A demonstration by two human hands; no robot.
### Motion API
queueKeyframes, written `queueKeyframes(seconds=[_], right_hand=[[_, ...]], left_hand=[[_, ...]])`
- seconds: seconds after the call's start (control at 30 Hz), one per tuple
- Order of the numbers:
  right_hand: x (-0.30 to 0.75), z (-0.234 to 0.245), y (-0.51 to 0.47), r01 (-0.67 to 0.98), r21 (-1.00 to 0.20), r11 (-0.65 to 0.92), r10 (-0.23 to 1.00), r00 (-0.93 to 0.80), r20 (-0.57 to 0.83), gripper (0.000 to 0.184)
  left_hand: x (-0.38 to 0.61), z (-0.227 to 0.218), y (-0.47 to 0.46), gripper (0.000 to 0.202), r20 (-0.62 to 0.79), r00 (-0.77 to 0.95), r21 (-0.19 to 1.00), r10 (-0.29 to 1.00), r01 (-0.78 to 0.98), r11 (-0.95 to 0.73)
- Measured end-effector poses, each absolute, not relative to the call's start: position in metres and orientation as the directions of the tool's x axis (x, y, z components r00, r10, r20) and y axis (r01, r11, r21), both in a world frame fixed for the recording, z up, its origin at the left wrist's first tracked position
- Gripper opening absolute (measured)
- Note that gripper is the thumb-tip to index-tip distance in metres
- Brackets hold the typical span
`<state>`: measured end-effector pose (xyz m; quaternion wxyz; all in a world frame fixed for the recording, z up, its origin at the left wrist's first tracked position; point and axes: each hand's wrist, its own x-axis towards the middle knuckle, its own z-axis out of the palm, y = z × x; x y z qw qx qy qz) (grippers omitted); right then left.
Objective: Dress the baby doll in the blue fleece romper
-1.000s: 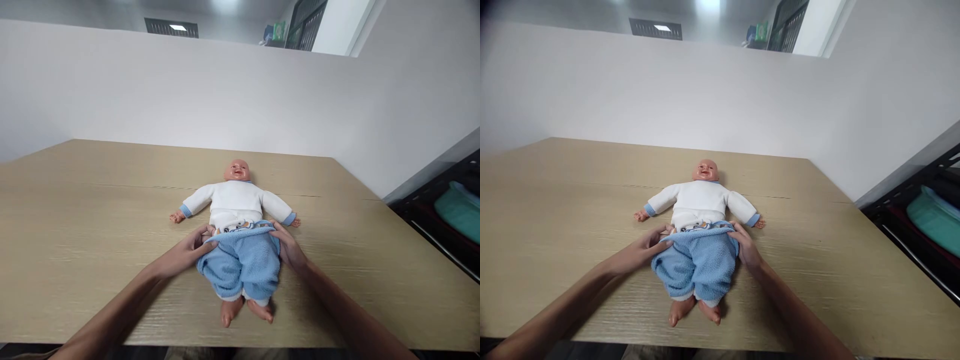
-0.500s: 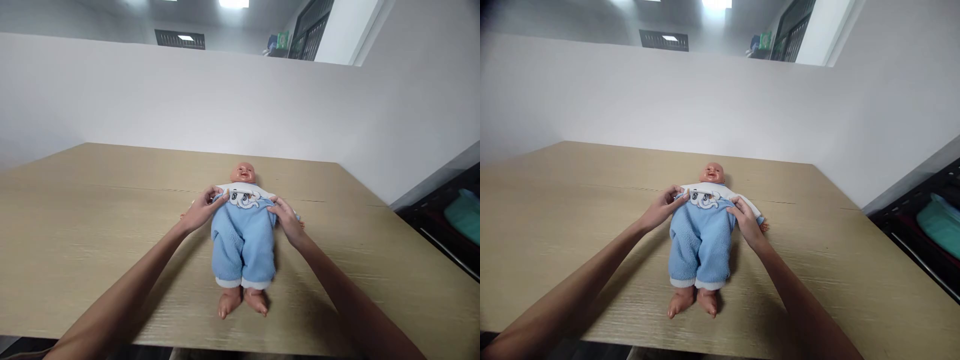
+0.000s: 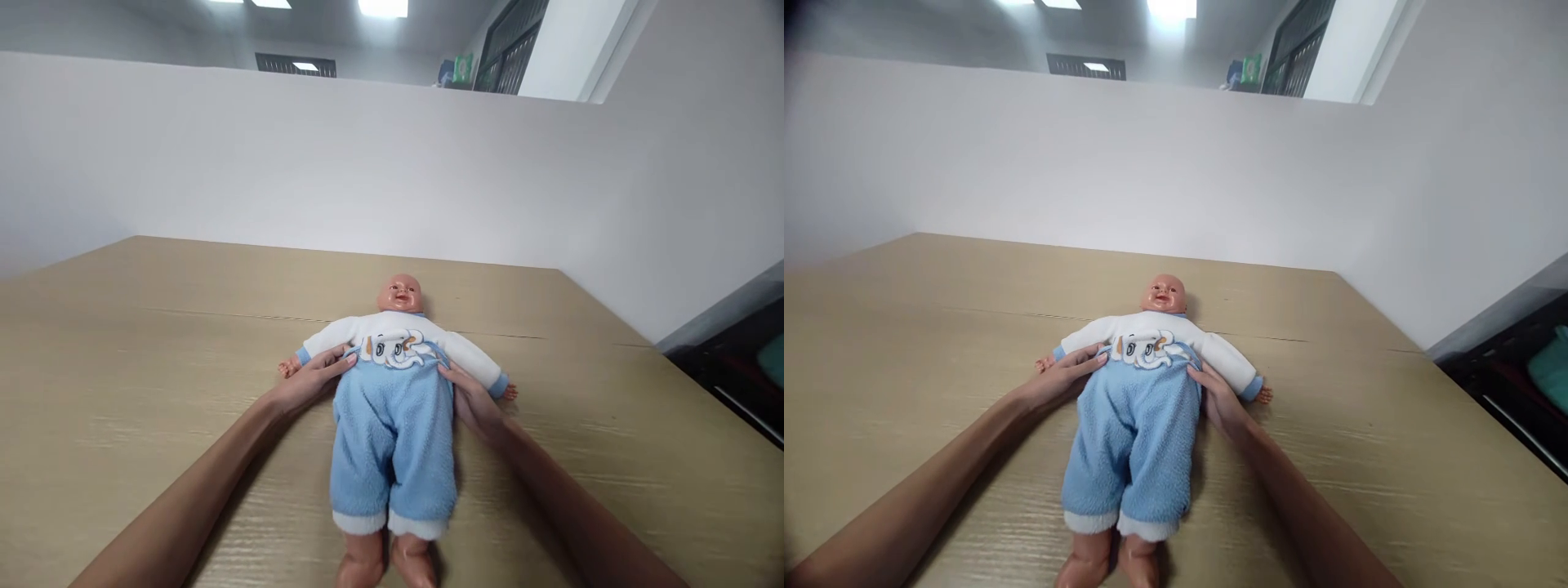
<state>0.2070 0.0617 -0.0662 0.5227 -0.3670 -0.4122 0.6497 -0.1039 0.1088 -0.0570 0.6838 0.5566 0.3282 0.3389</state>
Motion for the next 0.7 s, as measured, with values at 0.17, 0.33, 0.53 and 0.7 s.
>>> queueKeyframes(seconds=[0.17, 0.33, 0.53, 0.7], right_hand=[[0.222, -0.062, 0.060, -0.151, -0.988, -0.042, 0.985, -0.171, -0.016, 0.027], [0.218, -0.034, 0.055, 0.268, -0.898, 0.348, 0.936, -0.152, 0.317, 0.024], [0.208, -0.022, 0.084, 0.239, -0.932, 0.271, 0.960, -0.141, 0.243, 0.017], [0.212, -0.050, 0.087, 0.218, -0.962, 0.163, 0.987, -0.033, 0.159, 0.034]], left_hand=[[-0.102, -0.054, 0.107, 0.029, -0.094, 0.537, 0.955, 0.839, -0.190, 0.229], [-0.097, -0.014, 0.107, 0.037, 0.067, 0.490, 0.975, 0.869, 0.151, -0.161], [-0.080, 0.000, 0.126, 0.041, 0.157, 0.525, 0.927, 0.837, 0.214, -0.307], [-0.096, -0.027, 0.133, 0.041, 0.130, 0.513, 0.918, 0.849, 0.262, -0.299]])
